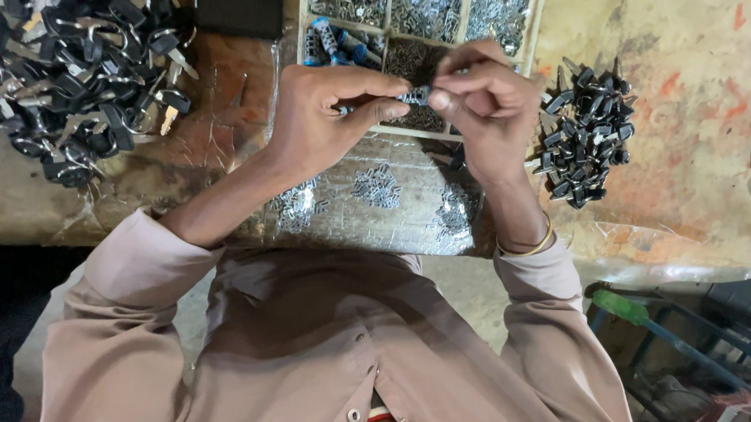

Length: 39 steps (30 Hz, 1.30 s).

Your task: The person picks small metal pins and springs from a compartment tray and inserts them one at a time into a small lock cylinder held in their hands, pressing each part into place before reaching for the next component. They repeat this insertion cycle continuously while seated at a workbench covered with piles of key blanks and lock parts.

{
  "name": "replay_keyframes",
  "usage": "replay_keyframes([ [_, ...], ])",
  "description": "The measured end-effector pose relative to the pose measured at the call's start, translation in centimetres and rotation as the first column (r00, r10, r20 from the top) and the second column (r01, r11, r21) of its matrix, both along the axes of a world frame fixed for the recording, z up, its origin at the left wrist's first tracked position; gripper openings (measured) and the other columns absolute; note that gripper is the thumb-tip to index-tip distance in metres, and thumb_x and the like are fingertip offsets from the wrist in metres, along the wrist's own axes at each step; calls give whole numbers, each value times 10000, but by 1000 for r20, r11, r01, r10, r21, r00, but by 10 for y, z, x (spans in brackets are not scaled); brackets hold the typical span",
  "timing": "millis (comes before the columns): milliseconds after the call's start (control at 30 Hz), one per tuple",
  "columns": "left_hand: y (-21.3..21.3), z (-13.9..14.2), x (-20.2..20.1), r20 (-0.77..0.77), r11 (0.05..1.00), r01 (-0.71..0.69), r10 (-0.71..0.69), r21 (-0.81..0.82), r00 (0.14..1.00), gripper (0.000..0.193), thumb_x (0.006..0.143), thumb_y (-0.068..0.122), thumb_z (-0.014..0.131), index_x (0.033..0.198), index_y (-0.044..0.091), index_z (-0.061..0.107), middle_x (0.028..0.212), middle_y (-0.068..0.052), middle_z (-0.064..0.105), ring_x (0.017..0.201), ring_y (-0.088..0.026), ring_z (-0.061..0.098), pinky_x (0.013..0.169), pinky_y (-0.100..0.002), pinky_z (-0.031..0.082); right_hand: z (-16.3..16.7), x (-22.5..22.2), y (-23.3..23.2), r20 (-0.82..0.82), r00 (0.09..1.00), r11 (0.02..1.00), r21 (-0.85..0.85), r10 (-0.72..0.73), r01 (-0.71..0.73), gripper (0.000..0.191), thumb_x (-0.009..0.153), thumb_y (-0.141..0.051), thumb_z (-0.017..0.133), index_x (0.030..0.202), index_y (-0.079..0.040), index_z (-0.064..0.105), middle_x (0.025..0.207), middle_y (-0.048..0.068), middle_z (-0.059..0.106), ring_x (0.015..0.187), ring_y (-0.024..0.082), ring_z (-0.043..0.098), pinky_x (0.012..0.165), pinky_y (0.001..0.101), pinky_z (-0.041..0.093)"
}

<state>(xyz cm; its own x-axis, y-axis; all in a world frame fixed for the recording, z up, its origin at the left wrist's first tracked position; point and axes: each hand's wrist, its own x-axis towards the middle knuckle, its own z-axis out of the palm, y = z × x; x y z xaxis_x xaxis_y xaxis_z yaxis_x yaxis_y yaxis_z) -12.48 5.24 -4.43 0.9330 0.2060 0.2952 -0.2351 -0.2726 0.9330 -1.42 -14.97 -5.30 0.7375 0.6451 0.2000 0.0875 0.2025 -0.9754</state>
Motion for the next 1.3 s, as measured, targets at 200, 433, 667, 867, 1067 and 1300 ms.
replay_keyframes([
  [200, -1, 1, -2, -2, 999, 2, -2, -47, 1000, 199, 937, -27, 822, 1122, 0, 755, 1097, -119, 786, 977, -183, 798, 832, -282, 670, -1, -5, 1, -238, 966, 992, -51, 99, -114, 211, 1040, 100, 651, 1198, -7, 740, 1232, 66, 619, 1084, 131, 621, 953, 281, 528],
  [433, -2, -2, -2, 14, 999, -3, 3, -39, 1000, 175, 948, -28, 822, 1105, -12, 748, 1090, -112, 784, 987, -186, 800, 851, -282, 677, 3, -9, 3, -160, 983, 989, -103, 86, -104, 226, 1023, 122, 691, 1203, -6, 739, 1245, 65, 620, 1120, 121, 610, 971, 259, 507],
  [667, -2, -2, -2, 29, 999, -33, 33, 9, 999, 159, 948, -23, 819, 1091, -18, 749, 1090, -116, 786, 989, -193, 798, 851, -285, 669, 16, 1, 4, 126, 991, 974, -227, 45, -15, 207, 990, 80, 741, 1146, -54, 763, 1223, 51, 683, 1121, 150, 664, 968, 317, 583],
  [867, -2, 0, -3, 4, 999, -21, 22, -47, 1000, 142, 973, -21, 803, 1096, -27, 733, 1114, -117, 783, 1006, -172, 791, 860, -281, 669, 22, 1, 7, 736, 636, 755, -549, 233, 359, 203, 814, -101, 915, 970, -92, 786, 980, 43, 644, 977, 291, 529, 848, 429, 338],
  [1067, -1, 1, -2, -29, 999, -28, 27, -41, 999, 149, 964, -16, 812, 1094, -25, 740, 1091, -109, 788, 987, -161, 791, 849, -278, 663, 25, 7, 2, 733, 662, 789, -496, 158, 361, 170, 901, -88, 904, 1000, -97, 766, 1034, 31, 639, 1060, 274, 527, 932, 438, 381],
  [1300, -2, -2, -2, -42, 997, -17, 13, -81, 999, 138, 965, -26, 806, 1087, -25, 743, 1094, -110, 789, 989, -166, 789, 858, -277, 666, 21, 9, -1, 588, 808, 888, -389, 34, 245, 124, 1003, 18, 833, 1103, -29, 777, 1098, 59, 662, 969, 183, 615, 819, 298, 482],
])
